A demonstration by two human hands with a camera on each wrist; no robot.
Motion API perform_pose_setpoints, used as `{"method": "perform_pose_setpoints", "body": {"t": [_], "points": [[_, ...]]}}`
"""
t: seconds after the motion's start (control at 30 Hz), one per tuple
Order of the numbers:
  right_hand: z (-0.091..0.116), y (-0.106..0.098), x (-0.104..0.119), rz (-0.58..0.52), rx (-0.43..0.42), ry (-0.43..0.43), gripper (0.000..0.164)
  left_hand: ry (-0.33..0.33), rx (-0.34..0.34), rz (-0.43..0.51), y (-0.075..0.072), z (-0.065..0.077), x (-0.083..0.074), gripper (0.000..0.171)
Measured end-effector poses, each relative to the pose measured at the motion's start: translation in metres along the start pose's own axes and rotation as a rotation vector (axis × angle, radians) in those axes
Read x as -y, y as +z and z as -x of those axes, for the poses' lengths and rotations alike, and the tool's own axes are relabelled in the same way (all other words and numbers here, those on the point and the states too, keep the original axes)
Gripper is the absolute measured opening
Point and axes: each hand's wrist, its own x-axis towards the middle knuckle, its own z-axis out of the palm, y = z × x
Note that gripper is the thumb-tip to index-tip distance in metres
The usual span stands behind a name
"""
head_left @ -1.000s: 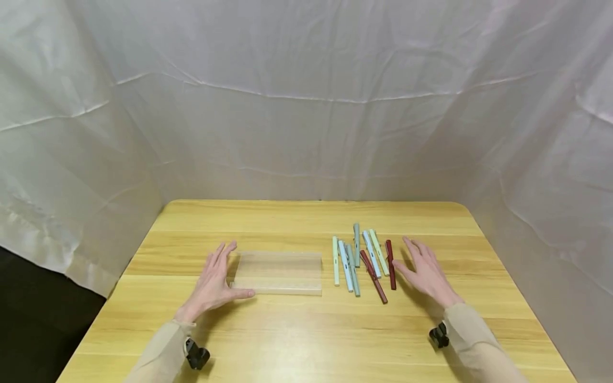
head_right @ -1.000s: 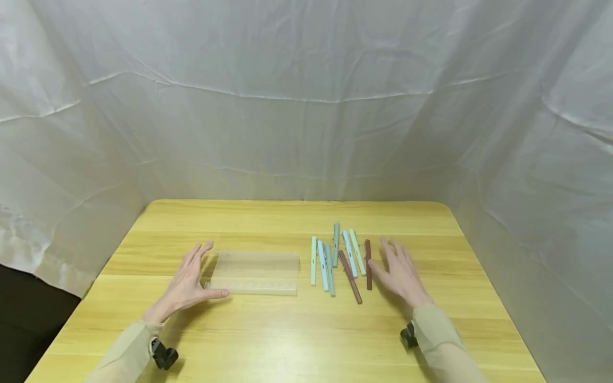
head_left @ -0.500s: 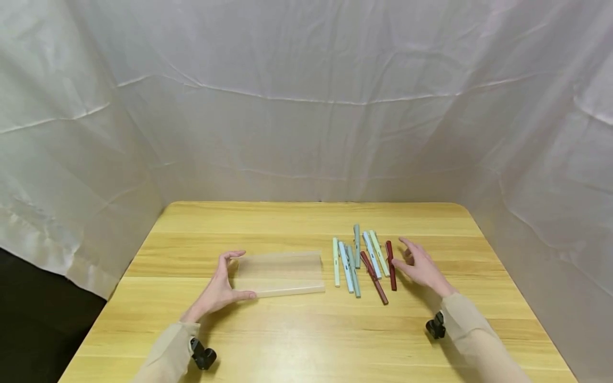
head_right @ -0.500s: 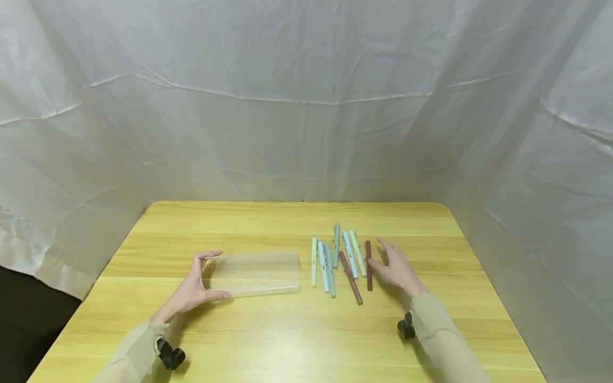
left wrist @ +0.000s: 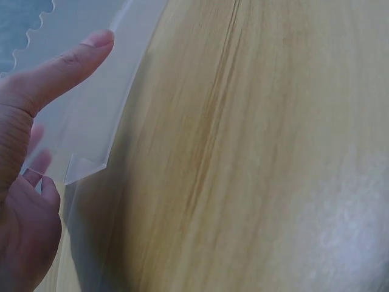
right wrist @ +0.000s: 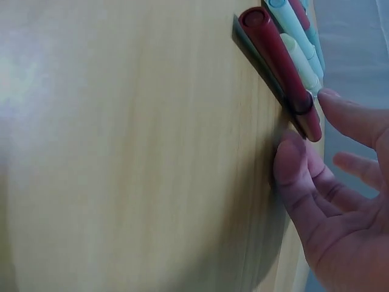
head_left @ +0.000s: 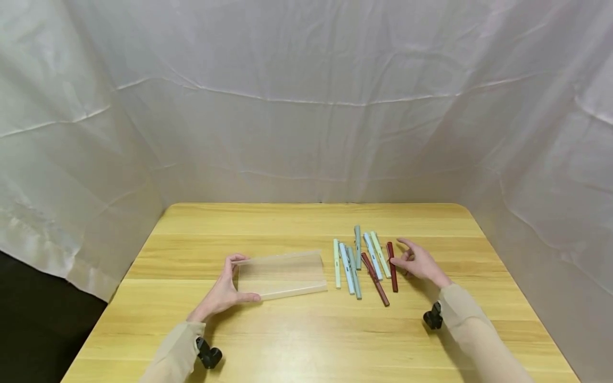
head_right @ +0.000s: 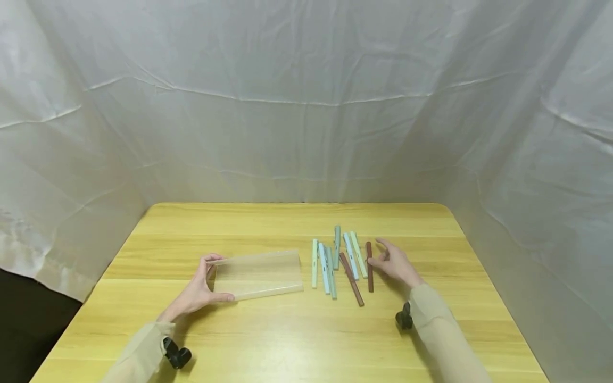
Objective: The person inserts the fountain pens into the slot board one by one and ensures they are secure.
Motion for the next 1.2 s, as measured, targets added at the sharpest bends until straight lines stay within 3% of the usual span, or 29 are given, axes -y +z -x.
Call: {"method": "perform_pose_setpoints", "body": {"t": [0.5,0.77,1.2], "points": [[-0.015,-0.005,-0.006,-0.068,0.159,0.041,0.083,-0.036,0.023,-0.036,0.001,0.001,0.0,0.1],[-0.019,-0.007,0.0,-0.123,0.24,0.089,0.083,-0.022,0.027,-0.02,0.0,0.0,-0.001,0.1],[-0.021,-0.002,0.001,-0.159,0.168,0.139,0.079,-0.011,0.028,-0.021,-0.003,0.0,-0.004,0.102]]}}
